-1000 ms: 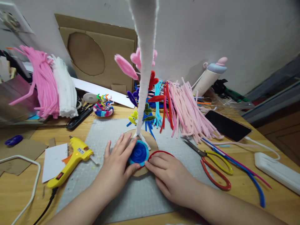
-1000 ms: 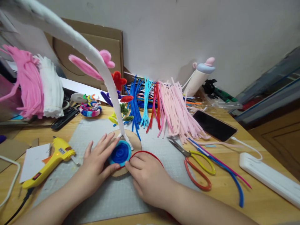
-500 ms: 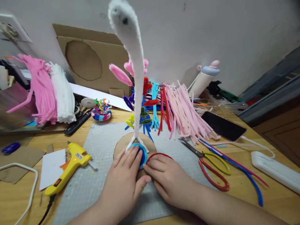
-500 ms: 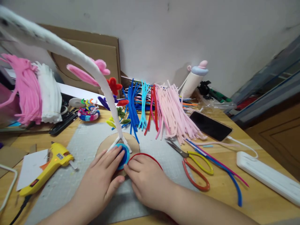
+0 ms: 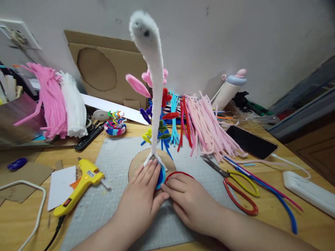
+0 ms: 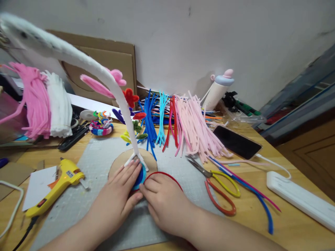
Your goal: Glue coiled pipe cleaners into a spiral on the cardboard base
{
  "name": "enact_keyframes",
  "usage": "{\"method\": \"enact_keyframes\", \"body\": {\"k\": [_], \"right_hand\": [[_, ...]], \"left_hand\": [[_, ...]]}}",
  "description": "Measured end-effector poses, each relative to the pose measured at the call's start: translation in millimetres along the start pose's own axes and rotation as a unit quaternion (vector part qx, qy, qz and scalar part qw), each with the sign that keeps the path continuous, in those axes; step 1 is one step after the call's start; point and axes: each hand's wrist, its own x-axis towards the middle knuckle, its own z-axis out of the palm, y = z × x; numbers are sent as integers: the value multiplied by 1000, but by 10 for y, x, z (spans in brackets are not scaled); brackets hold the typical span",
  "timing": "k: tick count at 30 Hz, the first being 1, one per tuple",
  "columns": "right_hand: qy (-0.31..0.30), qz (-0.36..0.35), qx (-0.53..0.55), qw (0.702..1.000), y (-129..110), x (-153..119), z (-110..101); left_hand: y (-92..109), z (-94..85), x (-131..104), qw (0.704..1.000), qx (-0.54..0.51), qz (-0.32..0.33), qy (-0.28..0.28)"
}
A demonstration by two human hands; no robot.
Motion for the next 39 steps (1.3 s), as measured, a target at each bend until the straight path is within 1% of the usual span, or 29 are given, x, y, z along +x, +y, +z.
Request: {"method": "enact_keyframes", "body": {"k": [5, 11, 19, 26, 28, 30, 31, 33, 34, 36, 37, 39], "right_hand": [[3, -3, 2, 1000, -5, -2, 4], [-1, 0, 2, 1000, -1, 6, 12], [-1, 10, 15, 1000, 4, -9, 10], [-27, 24, 5, 999, -18, -20, -40], [-39, 30, -1, 999, -35, -27, -65], [-48, 37, -12, 998, -56, -44, -74], [-52, 41, -20, 998, -67, -57, -69], [-61, 51, -45, 996, -90, -91, -34], [-64, 55, -61, 995, -102, -112, -6], [-66, 61, -95, 991, -123, -153, 63], [-61, 61, -109, 990, -131, -172, 99], [-45, 57, -131, 989, -138, -204, 166]], "left_hand": [[23, 48, -4, 999, 27, 23, -3], [24, 41, 22, 999, 40, 27, -11], [69, -30, 57, 999, 38, 20, -29], [62, 0, 29, 999, 12, 18, -40], [38, -51, 10, 999, -16, 19, -43], [-21, -166, -34, 998, -44, 9, -40], [-71, -243, -70, 998, -51, -6, -34], [-214, -412, -179, 998, -33, -58, -12], [-304, -492, -251, 995, -10, -100, 7], [-498, -614, -422, 975, 63, -209, 50], [-591, -651, -513, 964, 106, -241, 47], [-746, -673, -690, 942, 183, -280, 23]]}}
